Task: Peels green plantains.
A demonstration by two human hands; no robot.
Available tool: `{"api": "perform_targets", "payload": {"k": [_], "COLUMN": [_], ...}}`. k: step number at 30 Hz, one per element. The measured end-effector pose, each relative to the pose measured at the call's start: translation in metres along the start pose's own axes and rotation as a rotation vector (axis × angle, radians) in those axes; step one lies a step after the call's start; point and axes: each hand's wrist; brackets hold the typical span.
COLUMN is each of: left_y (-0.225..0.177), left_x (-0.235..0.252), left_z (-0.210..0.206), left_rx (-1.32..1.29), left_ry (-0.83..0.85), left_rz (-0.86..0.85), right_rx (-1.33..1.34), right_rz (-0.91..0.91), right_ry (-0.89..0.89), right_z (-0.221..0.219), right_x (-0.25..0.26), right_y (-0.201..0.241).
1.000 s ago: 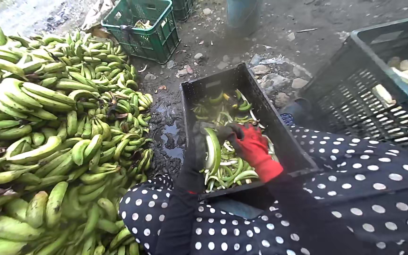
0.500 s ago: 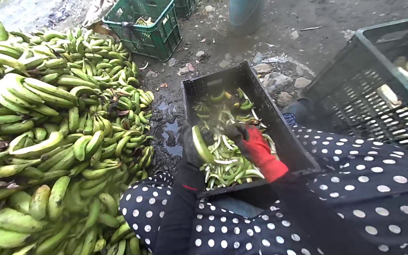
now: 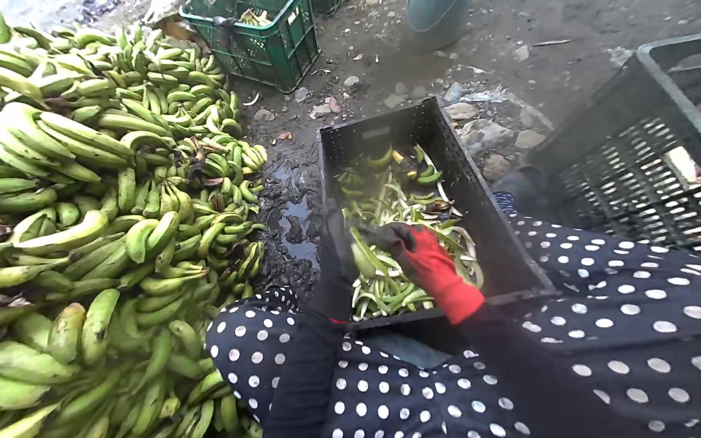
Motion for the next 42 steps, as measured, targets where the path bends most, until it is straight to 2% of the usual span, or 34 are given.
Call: {"api": "perform_targets", "payload": {"k": [2, 3, 4, 6, 8, 9, 11, 14, 16, 19, 22, 24, 26, 29, 31, 33, 35, 38, 40, 42], "left_y": [-0.004, -0.005, -0.007, -0.007, -0.008, -0.009, -0.01, -0.02, -0.019, -0.015, 0.008, 0.012, 0.006, -0.003, -0.003, 0.0, -0.009, -0.026, -0.011, -0.004], "left_x": [-0.009, -0.013, -0.016, -0.013, -0.001, 0.002, 0.008, 0.008, 0.005, -0.004, -0.001, -0.007, -0.012, -0.006, 0.006, 0.013, 0.008, -0.005, -0.003, -0.008], "left_z": [-0.003, -0.005, -0.007, -0.009, -0.005, 0.0, 0.011, 0.011, 0.008, 0.003, 0.003, -0.001, -0.003, -0.004, 0.002, 0.008, 0.011, 0.002, 0.004, -0.006], "left_rx": [0.258, 0.309, 0.274, -0.021, -0.32, -0.399, -0.448, -0.476, -0.477, -0.289, -0.071, 0.1, 0.236, 0.027, -0.184, -0.3, -0.185, 0.185, 0.135, 0.062], "left_ry": [0.07, 0.12, 0.164, 0.216, 0.249, 0.273, 0.333, 0.35, 0.332, 0.255, 0.242, 0.166, 0.127, 0.09, 0.138, 0.192, 0.149, 0.094, 0.231, 0.275], "left_rz": [-0.145, -0.176, -0.16, -0.018, 0.157, 0.193, 0.201, 0.338, 0.384, 0.236, -0.007, -0.133, -0.158, 0.014, 0.138, 0.184, 0.149, 0.007, -0.1, -0.047], "right_rx": [0.093, 0.131, 0.158, 0.215, 0.245, 0.215, 0.062, -0.117, -0.152, -0.155, -0.073, 0.006, 0.086, 0.183, 0.181, 0.099, -0.014, -0.145, -0.163, -0.122], "right_rz": [-0.077, -0.084, -0.091, -0.086, -0.021, 0.039, 0.2, 0.431, 0.47, 0.374, 0.07, -0.084, -0.144, -0.126, -0.03, 0.091, 0.221, 0.352, 0.221, 0.019], "right_ry": [0.068, 0.094, 0.108, 0.061, -0.03, -0.069, -0.117, -0.154, -0.138, -0.078, 0.038, 0.032, -0.005, -0.069, -0.131, -0.106, -0.016, 0.105, 0.146, 0.074], "right_z": [-0.004, -0.005, -0.005, -0.003, 0.001, 0.003, 0.009, 0.018, 0.023, 0.024, 0.017, 0.005, 0.0, 0.007, 0.016, 0.027, 0.036, 0.034, 0.029, 0.02], "right_x": [0.014, 0.019, 0.023, 0.025, 0.018, 0.014, 0.001, -0.014, -0.019, -0.019, -0.008, 0.008, 0.018, 0.015, 0.013, 0.01, 0.004, -0.006, -0.005, 0.006], "right_y": [-0.002, -0.006, -0.01, -0.02, -0.027, -0.031, -0.038, -0.046, -0.049, -0.038, -0.018, -0.018, -0.021, -0.027, -0.033, -0.041, -0.045, -0.046, -0.035, -0.028]}}
Point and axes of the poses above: each hand's wrist, its own x-axis towards the middle knuckle, its own z-axis out of the back of the hand, y = z × x, and after that the axes turned 10 degrees about -y, right-handed
